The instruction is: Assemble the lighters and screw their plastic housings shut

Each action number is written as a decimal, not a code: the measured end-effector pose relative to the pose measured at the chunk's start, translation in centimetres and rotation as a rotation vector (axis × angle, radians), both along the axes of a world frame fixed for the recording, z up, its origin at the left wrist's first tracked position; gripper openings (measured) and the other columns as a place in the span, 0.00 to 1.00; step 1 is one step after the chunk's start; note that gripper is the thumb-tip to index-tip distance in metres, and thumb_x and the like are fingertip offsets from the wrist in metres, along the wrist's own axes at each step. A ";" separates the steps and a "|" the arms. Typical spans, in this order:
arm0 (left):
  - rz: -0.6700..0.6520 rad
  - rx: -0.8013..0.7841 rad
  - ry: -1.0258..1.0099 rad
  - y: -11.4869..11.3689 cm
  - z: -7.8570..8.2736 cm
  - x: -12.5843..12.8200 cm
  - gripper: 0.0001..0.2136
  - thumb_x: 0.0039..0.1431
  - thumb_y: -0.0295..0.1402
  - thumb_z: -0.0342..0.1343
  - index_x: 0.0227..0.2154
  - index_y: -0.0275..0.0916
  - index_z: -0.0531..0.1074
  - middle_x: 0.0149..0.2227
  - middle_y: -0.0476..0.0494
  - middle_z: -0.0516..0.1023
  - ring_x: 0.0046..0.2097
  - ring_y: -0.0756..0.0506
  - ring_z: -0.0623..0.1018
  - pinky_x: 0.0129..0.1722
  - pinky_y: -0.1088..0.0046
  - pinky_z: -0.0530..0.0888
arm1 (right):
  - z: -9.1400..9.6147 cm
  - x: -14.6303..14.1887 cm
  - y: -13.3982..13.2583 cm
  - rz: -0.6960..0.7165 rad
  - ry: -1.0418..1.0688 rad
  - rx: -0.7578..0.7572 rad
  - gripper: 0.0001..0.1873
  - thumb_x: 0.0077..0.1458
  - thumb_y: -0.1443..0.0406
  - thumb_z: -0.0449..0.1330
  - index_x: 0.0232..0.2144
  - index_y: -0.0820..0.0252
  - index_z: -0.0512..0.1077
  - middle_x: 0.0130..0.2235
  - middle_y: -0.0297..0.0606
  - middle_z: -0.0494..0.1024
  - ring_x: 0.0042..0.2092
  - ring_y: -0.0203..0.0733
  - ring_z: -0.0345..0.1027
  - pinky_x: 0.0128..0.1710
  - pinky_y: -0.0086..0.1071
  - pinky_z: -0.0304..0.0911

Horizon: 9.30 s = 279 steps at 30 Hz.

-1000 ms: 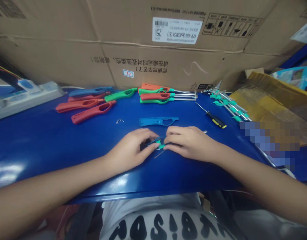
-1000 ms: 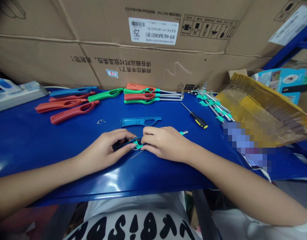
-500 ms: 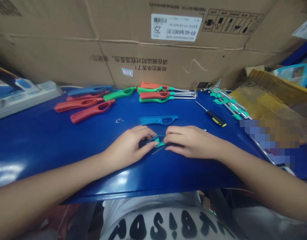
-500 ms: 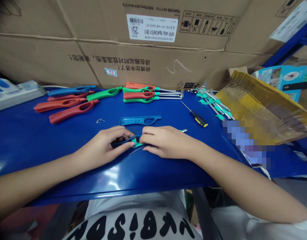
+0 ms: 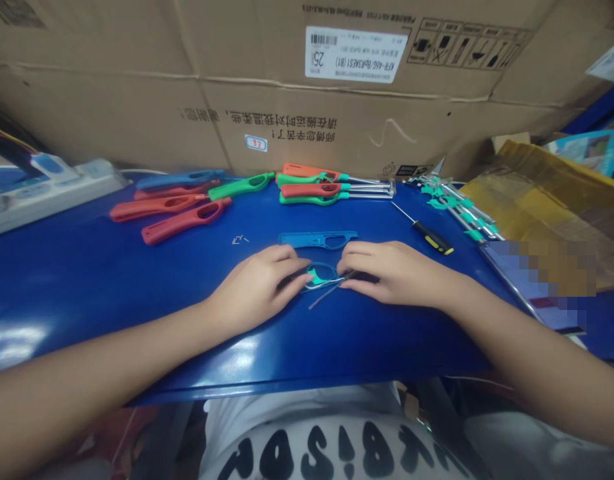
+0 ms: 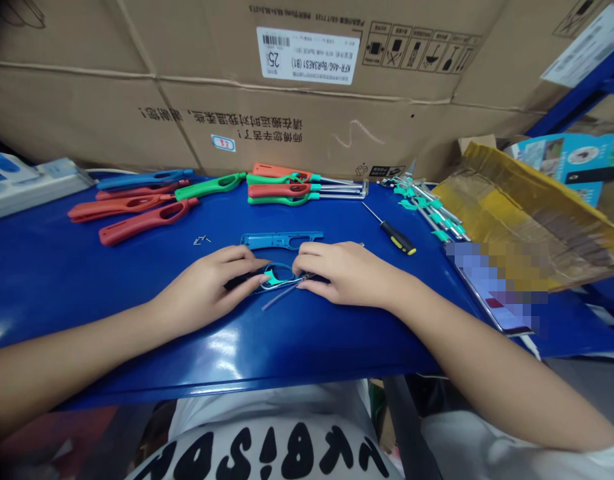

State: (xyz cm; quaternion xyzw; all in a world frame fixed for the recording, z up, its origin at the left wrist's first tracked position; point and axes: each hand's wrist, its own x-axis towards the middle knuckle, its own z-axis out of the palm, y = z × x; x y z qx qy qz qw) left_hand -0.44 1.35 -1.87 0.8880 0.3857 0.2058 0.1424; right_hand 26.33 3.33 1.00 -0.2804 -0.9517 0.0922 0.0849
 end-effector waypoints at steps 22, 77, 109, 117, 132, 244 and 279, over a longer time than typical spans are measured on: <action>0.023 -0.090 -0.085 0.1 -0.2 -0.2 0.16 0.70 0.37 0.53 0.53 0.35 0.77 0.39 0.42 0.74 0.41 0.44 0.77 0.46 0.65 0.75 | -0.5 -0.1 1.1 -0.066 0.207 -0.152 0.06 0.61 0.68 0.63 0.32 0.62 0.80 0.35 0.38 0.80 0.37 0.38 0.74 0.40 0.30 0.66; -0.117 0.091 0.183 -0.8 1.5 -1.2 0.16 0.71 0.33 0.49 0.57 0.42 0.75 0.43 0.40 0.74 0.44 0.43 0.75 0.46 0.64 0.76 | 1.6 1.0 0.7 -0.247 0.031 -0.375 0.07 0.59 0.62 0.64 0.32 0.61 0.76 0.33 0.36 0.77 0.30 0.34 0.67 0.31 0.28 0.59; -0.224 0.224 0.357 -0.7 1.6 -1.1 0.28 0.66 0.23 0.48 0.67 0.47 0.61 0.57 0.36 0.70 0.51 0.37 0.71 0.49 0.58 0.72 | -0.4 -0.7 0.1 -0.056 0.264 -0.313 0.01 0.61 0.67 0.60 0.36 0.60 0.73 0.30 0.32 0.72 0.29 0.32 0.62 0.31 0.26 0.59; -0.200 0.221 0.357 -0.7 1.6 -1.1 0.25 0.69 0.26 0.46 0.67 0.46 0.59 0.57 0.37 0.71 0.49 0.39 0.71 0.48 0.60 0.72 | 0.0 -0.3 0.6 -0.020 0.334 -0.200 0.12 0.67 0.62 0.55 0.35 0.60 0.75 0.35 0.39 0.77 0.35 0.37 0.69 0.37 0.30 0.64; -0.207 0.207 0.341 -1.1 1.9 -1.3 0.23 0.71 0.26 0.44 0.66 0.45 0.62 0.58 0.38 0.71 0.51 0.39 0.73 0.48 0.60 0.73 | -1.0 7.7 7.4 -0.959 -0.120 0.160 0.28 0.61 0.59 0.54 0.60 0.64 0.66 0.59 0.55 0.69 0.62 0.64 0.60 0.59 0.52 0.59; 0.096 0.044 -0.102 0.1 2.5 -1.5 0.22 0.70 0.45 0.50 0.60 0.41 0.68 0.52 0.40 0.79 0.53 0.39 0.77 0.54 0.58 0.74 | 4.8 0.8 3.8 -0.371 0.283 0.013 0.15 0.64 0.55 0.59 0.36 0.59 0.79 0.33 0.35 0.82 0.32 0.37 0.71 0.33 0.29 0.62; 0.116 -0.581 -0.652 -0.7 1.3 -0.2 0.11 0.60 0.40 0.63 0.35 0.36 0.74 0.30 0.49 0.75 0.30 0.51 0.76 0.32 0.75 0.74 | -1.7 -3.5 -1.3 -0.014 0.361 -0.004 0.03 0.62 0.68 0.61 0.35 0.59 0.76 0.40 0.38 0.77 0.44 0.41 0.69 0.46 0.37 0.59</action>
